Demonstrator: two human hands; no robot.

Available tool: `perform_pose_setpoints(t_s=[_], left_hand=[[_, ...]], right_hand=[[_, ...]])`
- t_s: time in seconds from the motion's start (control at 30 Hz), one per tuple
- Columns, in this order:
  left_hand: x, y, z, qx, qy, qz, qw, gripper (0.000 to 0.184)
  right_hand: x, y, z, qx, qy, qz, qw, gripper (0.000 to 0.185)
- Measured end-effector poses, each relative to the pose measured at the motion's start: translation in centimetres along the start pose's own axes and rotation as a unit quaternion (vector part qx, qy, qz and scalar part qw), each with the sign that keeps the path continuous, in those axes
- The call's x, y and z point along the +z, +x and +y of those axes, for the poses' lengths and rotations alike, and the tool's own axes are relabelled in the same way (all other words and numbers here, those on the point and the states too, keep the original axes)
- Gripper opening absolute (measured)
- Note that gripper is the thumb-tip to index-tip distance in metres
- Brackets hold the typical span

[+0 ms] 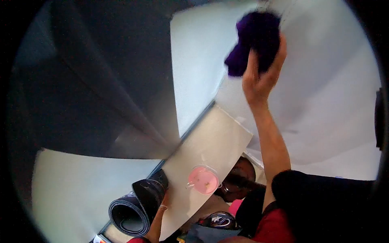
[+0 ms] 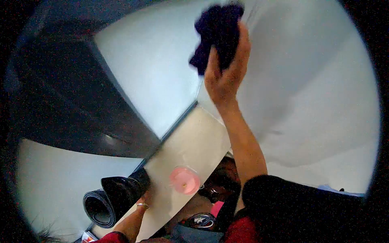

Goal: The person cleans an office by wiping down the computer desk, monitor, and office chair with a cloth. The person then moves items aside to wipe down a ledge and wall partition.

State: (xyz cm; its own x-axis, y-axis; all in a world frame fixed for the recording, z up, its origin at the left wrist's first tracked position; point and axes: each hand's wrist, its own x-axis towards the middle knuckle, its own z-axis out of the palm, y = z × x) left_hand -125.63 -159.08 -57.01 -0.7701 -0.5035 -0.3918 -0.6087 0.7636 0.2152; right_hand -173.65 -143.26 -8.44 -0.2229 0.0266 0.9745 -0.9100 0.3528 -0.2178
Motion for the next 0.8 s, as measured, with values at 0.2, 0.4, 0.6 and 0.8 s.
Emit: perform_pose_setpoints(t_s=[0.2,0.4,0.6,0.8], left_hand=[[-0.3,0.2,-0.1,-0.002,0.012,-0.006,1.0,0.061],[-0.2,-0.6,-0.6,0.001,0.01,0.0,1.0,0.061],[0.0,-2.5,-1.5,0.002,0.013,-0.016,1.0,0.06],[-0.5,-2.2,-0.7,0.012,0.008,-0.004,1.0,0.06]], right_hand=[[2.9,-4.6,7.7,-0.058,-0.18,-0.006,0.982,0.053],[-0.6,-22.0,5.8,0.574,-0.128,-0.337,0.735,0.055],[-3.1,-27.3,9.1,0.44,-0.123,-0.322,0.829,0.054],[0.1,-30.4,6.1,0.34,-0.268,-0.505,0.747,0.062]])
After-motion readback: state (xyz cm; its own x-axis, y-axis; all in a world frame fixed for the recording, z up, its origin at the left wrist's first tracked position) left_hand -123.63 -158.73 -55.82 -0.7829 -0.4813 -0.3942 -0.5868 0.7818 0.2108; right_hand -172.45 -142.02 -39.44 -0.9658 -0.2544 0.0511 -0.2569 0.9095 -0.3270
